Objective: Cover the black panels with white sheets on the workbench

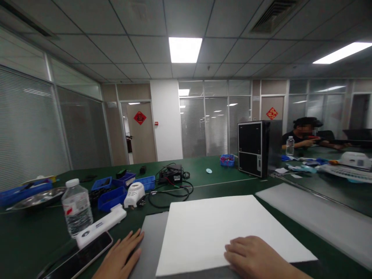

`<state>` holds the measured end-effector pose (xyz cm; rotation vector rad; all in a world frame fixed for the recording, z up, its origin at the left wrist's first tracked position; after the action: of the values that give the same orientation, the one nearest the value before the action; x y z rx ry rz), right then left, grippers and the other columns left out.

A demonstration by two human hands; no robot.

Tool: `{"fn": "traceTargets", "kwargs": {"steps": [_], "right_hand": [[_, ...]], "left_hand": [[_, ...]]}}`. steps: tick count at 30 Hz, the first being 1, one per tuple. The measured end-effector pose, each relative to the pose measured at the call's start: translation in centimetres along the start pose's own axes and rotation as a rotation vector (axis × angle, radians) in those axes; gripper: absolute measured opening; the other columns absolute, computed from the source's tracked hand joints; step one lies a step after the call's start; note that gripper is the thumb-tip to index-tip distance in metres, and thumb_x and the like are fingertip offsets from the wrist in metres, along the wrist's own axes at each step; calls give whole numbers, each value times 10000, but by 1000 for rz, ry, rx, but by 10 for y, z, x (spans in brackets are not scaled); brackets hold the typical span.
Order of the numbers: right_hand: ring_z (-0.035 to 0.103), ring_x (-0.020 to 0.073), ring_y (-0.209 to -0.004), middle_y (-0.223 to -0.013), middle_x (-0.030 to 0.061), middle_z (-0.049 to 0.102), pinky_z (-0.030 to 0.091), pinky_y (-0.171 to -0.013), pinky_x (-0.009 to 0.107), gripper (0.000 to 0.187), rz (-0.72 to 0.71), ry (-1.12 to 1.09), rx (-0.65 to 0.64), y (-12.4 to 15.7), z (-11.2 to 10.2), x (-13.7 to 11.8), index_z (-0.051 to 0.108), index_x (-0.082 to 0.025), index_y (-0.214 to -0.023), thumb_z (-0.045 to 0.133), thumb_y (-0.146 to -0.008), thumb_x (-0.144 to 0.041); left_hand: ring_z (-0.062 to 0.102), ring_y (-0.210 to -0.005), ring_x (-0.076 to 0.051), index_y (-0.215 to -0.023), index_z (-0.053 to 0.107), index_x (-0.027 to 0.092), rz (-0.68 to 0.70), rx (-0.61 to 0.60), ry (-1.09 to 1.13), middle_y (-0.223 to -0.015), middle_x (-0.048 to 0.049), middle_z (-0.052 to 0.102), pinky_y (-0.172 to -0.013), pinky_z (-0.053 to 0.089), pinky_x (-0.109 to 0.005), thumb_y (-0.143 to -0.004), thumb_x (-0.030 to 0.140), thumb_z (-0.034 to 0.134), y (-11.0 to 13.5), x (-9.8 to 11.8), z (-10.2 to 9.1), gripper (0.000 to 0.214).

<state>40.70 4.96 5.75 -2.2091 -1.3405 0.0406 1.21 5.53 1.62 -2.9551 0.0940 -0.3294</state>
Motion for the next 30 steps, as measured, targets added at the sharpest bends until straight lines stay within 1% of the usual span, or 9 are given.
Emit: {"fn": "traceTargets", "kwargs": {"steps": [1, 4, 6, 9, 11, 15, 19, 22, 30], "right_hand": [[711, 182, -852, -974, 14, 750, 573, -731, 289, 188, -22, -59, -22, -5, -8, -7, 663, -230, -1040, 504, -945, -262], [662, 195, -1101, -1208, 43, 694, 555, -926, 314, 325, -53, -227, -114, -14, -32, -14, 626, -229, -1250, 497, -970, -334], [592, 234, -1215, -1285, 64, 646, 503, -1034, 393, 371, -33, -280, -190, -17, -40, -11, 621, -232, -1294, 470, -984, -368], [532, 317, -1269, -1350, 96, 587, 464, -1051, 538, 424, 88, -301, -343, -16, -36, -2, 640, -253, -1292, 443, -982, -464], [520, 349, -1271, -1387, 107, 545, 480, -1014, 576, 467, 147, -309, -409, -14, -30, 2, 611, -270, -1333, 441, -971, -512], [557, 349, -1225, -1390, 84, 533, 528, -957, 556, 451, 87, -256, -365, -13, -25, -1, 543, -326, -1395, 439, -981, -473], [612, 303, -1167, -1381, 44, 535, 580, -901, 435, 465, -61, -216, -253, -13, -17, -7, 491, -369, -1426, 491, -968, -450], [623, 281, -1159, -1379, 40, 538, 576, -895, 390, 490, -116, -225, -188, -13, -12, -8, 457, -380, -1446, 516, -962, -433], [591, 265, -1214, -1380, 22, 562, 534, -975, 431, 393, -35, -295, -265, -16, -33, -13, 547, -377, -1373, 445, -996, -413]], "left_hand": [[325, -1452, -260, -1452, 469, 268, -1, -1, 0, -1543, -6, 420, -1196, 216, -547, -981, 480, 323, 0, 1, 0, 537], [314, -1456, -261, -1454, 467, 262, -6, -6, 4, -1543, 0, 417, -1200, 211, -544, -981, 484, 323, 1, 2, -1, 542], [320, -1454, -269, -1466, 449, 244, -8, -6, 12, -1543, -8, 415, -1198, 221, -548, -978, 489, 335, 1, 4, -2, 558], [338, -1446, -287, -1480, 422, 218, -10, 2, 28, -1539, -25, 416, -1190, 239, -567, -973, 500, 348, 2, 7, -5, 585], [330, -1449, -293, -1487, 406, 207, -14, -6, 22, -1546, -29, 394, -1191, 231, -571, -972, 512, 350, 3, 8, -6, 601], [312, -1453, -302, -1494, 386, 206, -16, -23, 18, -1556, -25, 360, -1196, 224, -567, -969, 531, 359, 3, 8, -5, 618], [360, -1429, -313, -1472, 431, 259, 6, 37, 42, -1529, -17, 402, -1187, 253, -574, -965, 506, 408, 3, 7, -6, 564], [364, -1428, -306, -1465, 440, 279, 4, 40, 52, -1523, -2, 414, -1193, 247, -563, -965, 487, 425, 3, 4, -5, 542], [314, -1458, -253, -1486, 393, 298, 34, -28, 123, -1543, 43, 386, -1199, 223, -551, -1010, 424, 303, 5, -2, -2, 500]]}}
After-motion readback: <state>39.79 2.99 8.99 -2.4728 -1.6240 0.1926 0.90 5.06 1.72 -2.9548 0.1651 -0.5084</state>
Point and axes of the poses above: each hand's wrist, its own y-axis away from the middle knuckle, its own z-axis out of the palm, x = y × z, the point moved 6 cm from there along -y, towards the middle knuckle
